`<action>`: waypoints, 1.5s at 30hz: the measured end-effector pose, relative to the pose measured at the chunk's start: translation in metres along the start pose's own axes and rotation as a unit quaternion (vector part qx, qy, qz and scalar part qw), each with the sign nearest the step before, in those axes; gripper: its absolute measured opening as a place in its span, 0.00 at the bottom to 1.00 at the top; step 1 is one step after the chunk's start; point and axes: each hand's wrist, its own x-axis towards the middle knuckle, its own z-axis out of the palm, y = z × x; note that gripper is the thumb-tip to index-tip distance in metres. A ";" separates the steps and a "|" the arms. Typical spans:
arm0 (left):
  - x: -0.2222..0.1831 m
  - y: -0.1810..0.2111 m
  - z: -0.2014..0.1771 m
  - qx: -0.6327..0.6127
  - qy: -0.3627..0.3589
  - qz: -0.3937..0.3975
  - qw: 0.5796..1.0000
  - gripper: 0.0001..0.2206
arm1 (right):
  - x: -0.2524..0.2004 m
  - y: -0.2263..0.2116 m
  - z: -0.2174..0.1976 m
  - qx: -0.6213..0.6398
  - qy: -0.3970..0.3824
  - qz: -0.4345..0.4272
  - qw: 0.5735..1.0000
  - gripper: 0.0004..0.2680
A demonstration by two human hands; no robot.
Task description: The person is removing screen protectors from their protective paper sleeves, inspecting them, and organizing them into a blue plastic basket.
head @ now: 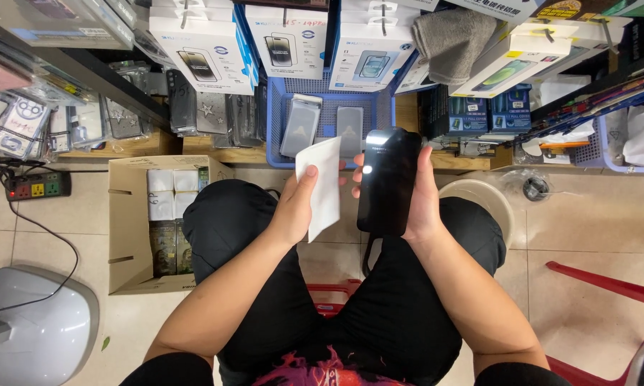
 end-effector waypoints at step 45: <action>0.004 -0.026 0.007 0.503 0.093 0.313 0.800 0.03 | 0.006 0.024 -0.034 -0.268 0.155 -0.288 0.906 0.17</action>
